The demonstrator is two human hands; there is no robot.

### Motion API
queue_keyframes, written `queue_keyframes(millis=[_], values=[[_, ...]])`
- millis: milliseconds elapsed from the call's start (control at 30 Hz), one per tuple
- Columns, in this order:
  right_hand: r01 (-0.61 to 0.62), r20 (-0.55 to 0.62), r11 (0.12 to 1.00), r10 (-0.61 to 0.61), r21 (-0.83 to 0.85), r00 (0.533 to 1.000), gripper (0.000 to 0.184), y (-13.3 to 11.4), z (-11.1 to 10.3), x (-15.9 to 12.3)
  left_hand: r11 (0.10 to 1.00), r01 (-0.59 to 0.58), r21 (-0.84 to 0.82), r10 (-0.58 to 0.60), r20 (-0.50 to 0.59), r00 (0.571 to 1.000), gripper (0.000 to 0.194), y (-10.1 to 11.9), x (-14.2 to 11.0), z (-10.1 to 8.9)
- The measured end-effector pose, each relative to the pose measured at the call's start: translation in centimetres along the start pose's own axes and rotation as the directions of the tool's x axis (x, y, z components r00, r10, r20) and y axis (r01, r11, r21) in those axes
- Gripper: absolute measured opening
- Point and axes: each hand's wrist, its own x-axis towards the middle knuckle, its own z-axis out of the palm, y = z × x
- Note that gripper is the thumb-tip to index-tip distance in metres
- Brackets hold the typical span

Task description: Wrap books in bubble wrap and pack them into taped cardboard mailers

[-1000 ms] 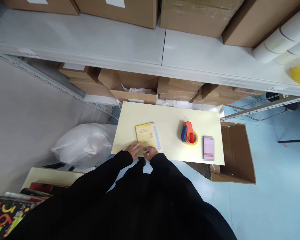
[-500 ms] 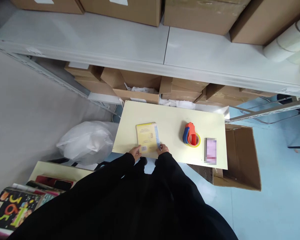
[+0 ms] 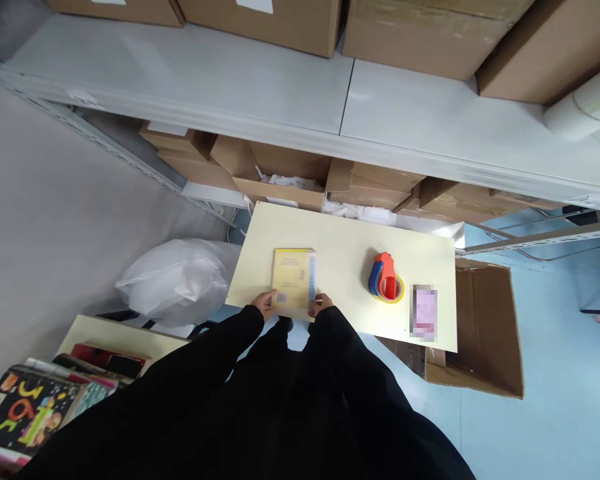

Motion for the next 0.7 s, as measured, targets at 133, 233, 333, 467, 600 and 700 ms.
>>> queue_keyframes(millis=[133,233,333,467,600,700], values=[[-0.018,0.019,0.995,0.016,0.102,1.0,0.021,-1.6,1.8,1.0,0.996,0.001,0.084,0.003,-0.051,0.999,0.063,-0.2,1.4,-1.6],[-0.012,0.029,0.99,0.008,0.14,1.0,0.022,-3.4,3.7,2.3,0.987,0.06,0.151,-0.043,-0.116,0.992,0.061,0.1,3.2,-3.4],[0.012,0.047,0.986,-0.02,0.164,0.999,0.022,-5.4,5.9,3.6,0.984,0.083,0.161,-0.055,-0.169,0.984,0.058,0.3,5.2,-5.5],[0.039,0.08,0.982,-0.054,0.185,0.995,0.021,-8.2,8.4,4.9,0.987,0.096,0.128,-0.064,-0.239,0.969,0.055,0.2,7.5,-8.0],[0.054,0.098,0.978,-0.075,0.202,0.992,0.02,-10.2,10.1,6.0,0.992,0.097,0.086,-0.07,-0.272,0.96,0.054,0.2,9.2,-9.6],[0.057,0.091,0.973,-0.079,0.223,0.993,0.019,-11.2,11.0,6.5,0.994,0.082,0.075,-0.058,-0.287,0.956,0.053,0.7,10.3,-10.8]])
